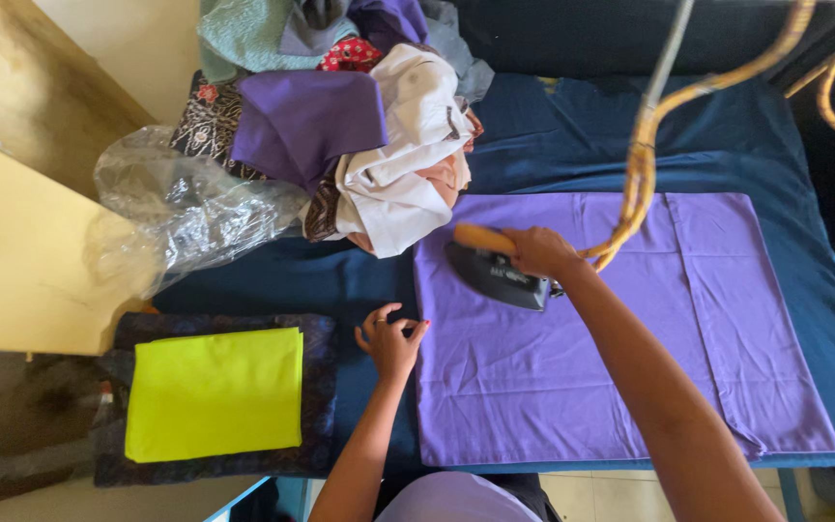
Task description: The person irons a purple garment flat on an ironing table using a steam iron, smoothing it with their free hand. They fold the garment in half, press the fold, refold it, and continue ironing the folded fabric.
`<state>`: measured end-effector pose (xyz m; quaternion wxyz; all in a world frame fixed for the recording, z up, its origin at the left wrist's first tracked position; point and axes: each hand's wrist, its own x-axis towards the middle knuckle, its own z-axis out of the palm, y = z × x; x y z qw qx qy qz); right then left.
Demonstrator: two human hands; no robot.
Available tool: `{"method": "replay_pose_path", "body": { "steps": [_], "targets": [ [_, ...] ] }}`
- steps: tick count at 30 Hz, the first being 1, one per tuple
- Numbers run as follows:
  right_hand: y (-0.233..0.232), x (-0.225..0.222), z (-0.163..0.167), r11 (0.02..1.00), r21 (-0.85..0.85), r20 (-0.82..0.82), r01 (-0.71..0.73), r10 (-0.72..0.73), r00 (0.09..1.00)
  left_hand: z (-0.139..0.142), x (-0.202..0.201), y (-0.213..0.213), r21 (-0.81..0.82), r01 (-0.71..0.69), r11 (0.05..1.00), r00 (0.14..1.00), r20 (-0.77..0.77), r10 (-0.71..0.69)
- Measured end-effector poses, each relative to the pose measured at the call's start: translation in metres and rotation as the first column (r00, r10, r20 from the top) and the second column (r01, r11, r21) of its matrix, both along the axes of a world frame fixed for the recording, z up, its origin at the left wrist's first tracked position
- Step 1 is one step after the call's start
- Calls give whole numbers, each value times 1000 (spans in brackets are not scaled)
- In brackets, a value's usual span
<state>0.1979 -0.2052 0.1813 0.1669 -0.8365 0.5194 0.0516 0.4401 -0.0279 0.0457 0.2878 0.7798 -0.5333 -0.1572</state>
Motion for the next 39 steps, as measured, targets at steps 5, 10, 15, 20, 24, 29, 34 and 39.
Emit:
{"method": "replay_pose_path", "body": {
  "steps": [5,10,15,20,24,29,34,39],
  "targets": [
    [36,25,5,987,-49,-80,-153,149,986,12,-2,-5,42,2,999,1000,-20,-1],
    [35,67,-7,964,-154,43,215,-210,977,10,2,12,-52,45,998,999,-7,-46],
    [28,72,-12,980,-128,122,155,-140,983,-6,20,37,-168,157,973,979,-101,-176],
    [79,40,-22,996,75,-19,51,-49,999,-16,27,37,-182,214,960,963,-126,-239],
    [142,2,-20,990,114,-98,-78,90,991,-22,25,39,-149,209,966,969,-99,-225],
    [155,-69,-27,987,151,-204,62,-31,978,-28,25,42,-117,238,964,964,-89,-249],
    [108,-131,-34,920,-92,-197,380,-391,899,-35,26,44,-105,250,962,961,-90,-260],
    [76,-160,-28,805,-102,-13,585,-589,808,-36,27,46,-138,250,958,958,-105,-265]
  ]
}}
